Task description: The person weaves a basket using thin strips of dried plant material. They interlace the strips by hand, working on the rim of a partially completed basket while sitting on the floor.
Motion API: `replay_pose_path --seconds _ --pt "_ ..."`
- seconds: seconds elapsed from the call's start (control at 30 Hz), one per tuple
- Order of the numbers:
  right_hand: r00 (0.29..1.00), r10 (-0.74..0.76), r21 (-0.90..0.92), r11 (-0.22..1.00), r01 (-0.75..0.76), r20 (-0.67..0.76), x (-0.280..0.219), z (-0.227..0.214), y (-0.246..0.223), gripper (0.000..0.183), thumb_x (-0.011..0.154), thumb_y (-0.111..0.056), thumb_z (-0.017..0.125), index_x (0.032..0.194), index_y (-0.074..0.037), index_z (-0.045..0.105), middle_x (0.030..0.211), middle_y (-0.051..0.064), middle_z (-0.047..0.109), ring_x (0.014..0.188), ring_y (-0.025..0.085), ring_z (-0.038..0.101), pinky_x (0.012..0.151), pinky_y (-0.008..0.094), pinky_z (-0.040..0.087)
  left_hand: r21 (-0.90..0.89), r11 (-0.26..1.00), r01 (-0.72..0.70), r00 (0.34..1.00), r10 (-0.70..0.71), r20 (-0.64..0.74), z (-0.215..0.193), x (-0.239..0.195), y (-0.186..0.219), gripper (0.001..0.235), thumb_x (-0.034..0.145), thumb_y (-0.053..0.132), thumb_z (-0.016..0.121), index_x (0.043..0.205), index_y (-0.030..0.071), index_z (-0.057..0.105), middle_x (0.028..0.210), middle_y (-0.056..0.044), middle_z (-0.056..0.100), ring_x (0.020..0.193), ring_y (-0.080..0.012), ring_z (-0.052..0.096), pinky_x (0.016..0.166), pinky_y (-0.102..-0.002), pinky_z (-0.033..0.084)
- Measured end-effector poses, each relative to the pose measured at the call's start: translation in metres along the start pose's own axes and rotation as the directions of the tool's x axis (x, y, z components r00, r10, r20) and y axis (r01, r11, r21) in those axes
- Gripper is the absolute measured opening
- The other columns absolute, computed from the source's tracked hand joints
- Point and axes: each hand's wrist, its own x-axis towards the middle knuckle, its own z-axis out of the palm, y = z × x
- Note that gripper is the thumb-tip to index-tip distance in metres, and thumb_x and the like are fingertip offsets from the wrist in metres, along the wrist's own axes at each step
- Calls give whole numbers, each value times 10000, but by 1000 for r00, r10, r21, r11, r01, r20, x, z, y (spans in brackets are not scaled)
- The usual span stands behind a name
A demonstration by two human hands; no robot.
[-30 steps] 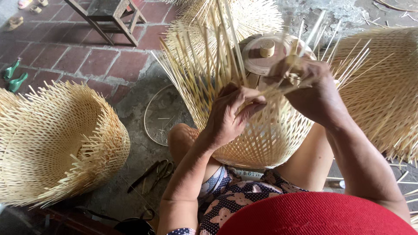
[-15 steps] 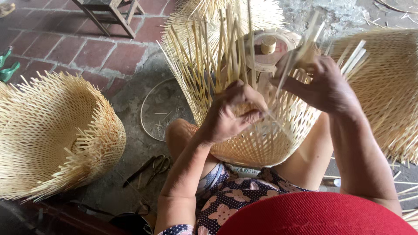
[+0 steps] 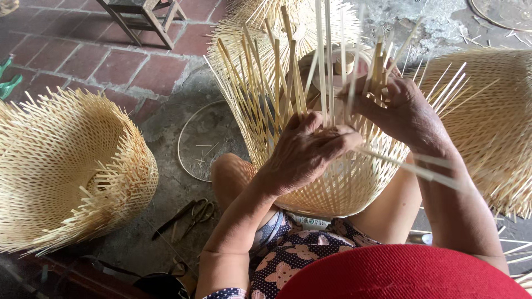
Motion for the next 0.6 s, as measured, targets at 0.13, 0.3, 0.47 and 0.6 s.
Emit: replay_pose_path --seconds 0.13,0.3,0.47,0.6 --pt "978 -209 27 978 208 18 0 3 -2 268 919 -269 773 1156 -146 745 1049 41 768 1002 145 719 868 359 591 41 999 37 997 -39 66 -4 0 1 395 999 31 719 1309 225 572 1135 77 699 1001 -155 482 935 -332 346" --pt "999 -19 87 996 16 37 5 -1 15 212 872 -241 806 1044 -162 710 963 20 751 931 125 701 898 353 587 -21 988 155 985 -153 83 -4 1 1 298 996 98 778 1209 239 624 907 62 639 904 -167 469 879 -346 347" --pt "717 -691 182 696 694 -94 15 -4 43 166 959 -258 820 1064 -231 694 1108 -29 705 1072 131 638 981 370 547 -361 900 242 956 -285 -68 -2 5 -3 303 973 114 781 1201 164 588 1071 8 685 957 -108 618 913 -299 538" --pt "282 -929 -730 363 579 -238 -3 9 45 250 872 -410 843 1058 -358 684 1146 -15 682 1274 271 495 1078 633 251 -416 835 361 903 -425 -70 -4 15 2 282 943 185 787 1144 119 601 1003 -23 676 899 -106 673 780 -264 622"
